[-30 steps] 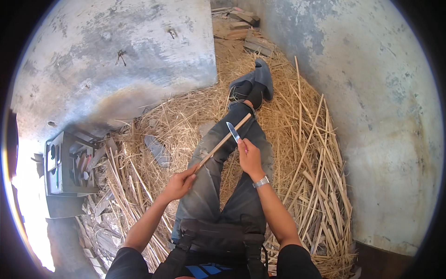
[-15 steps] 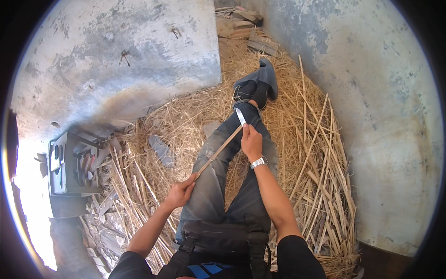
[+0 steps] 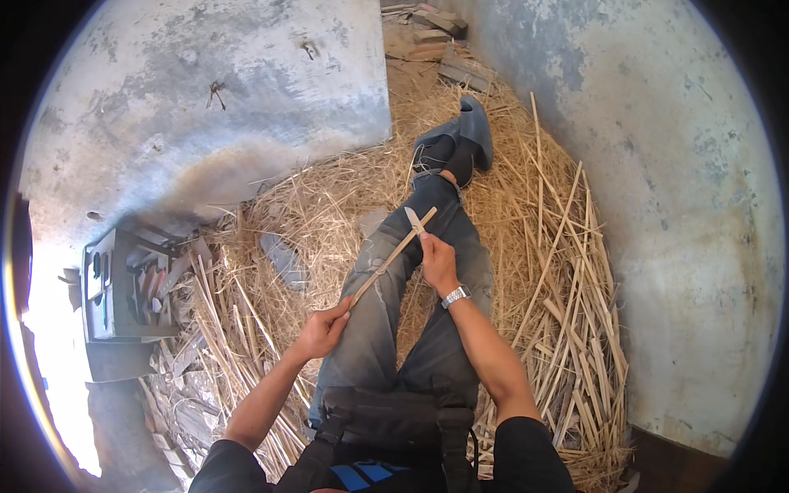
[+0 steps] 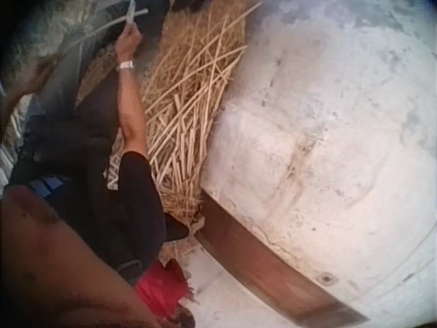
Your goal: The person strips thin layers from a bamboo slat using a knife and then bundles the strands by hand.
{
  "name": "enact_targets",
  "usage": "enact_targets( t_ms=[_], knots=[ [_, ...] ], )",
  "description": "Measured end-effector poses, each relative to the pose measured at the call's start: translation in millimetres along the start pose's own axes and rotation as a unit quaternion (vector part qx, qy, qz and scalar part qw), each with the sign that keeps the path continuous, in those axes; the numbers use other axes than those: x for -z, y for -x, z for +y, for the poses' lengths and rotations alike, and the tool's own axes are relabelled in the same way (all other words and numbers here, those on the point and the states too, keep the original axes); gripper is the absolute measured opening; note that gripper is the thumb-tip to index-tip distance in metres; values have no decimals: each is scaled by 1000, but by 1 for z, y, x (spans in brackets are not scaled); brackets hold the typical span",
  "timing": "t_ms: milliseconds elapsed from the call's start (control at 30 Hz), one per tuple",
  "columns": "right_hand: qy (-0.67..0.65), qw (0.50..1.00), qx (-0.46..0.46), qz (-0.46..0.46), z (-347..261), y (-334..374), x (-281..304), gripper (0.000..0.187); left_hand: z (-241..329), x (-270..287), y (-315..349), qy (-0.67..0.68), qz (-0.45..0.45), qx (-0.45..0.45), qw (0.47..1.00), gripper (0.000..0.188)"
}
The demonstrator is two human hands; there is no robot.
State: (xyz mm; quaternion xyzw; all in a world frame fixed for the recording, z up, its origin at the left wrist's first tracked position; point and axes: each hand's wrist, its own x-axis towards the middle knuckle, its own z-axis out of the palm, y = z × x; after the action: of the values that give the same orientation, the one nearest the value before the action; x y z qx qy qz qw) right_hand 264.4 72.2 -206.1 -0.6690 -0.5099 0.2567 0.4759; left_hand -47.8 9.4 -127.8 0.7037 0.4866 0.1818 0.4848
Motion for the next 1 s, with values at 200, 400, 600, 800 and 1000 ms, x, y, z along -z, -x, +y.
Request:
enact_targets(
  t_ms=[200, 400, 600, 800, 1000],
  knots=[
    [-44, 997, 9, -65, -18, 31, -16, 48, 8, 1, -9, -14, -21, 40, 999, 42],
    [-3, 996, 9, -85, -38, 58, -18, 48, 22, -7, -34, 33, 2, -11, 999, 42],
    [-37, 995, 11, -93, -41, 61, -17, 46, 28, -12, -48, 31, -23, -16, 999, 43],
    [-73, 986, -8, -152, -40, 65, -14, 48, 21, -21, -60, 102, 6, -69, 992, 42],
    [-157, 957, -66, -236, -34, 52, -4, 51, 26, -11, -56, 245, -91, 108, 959, 42]
  ],
)
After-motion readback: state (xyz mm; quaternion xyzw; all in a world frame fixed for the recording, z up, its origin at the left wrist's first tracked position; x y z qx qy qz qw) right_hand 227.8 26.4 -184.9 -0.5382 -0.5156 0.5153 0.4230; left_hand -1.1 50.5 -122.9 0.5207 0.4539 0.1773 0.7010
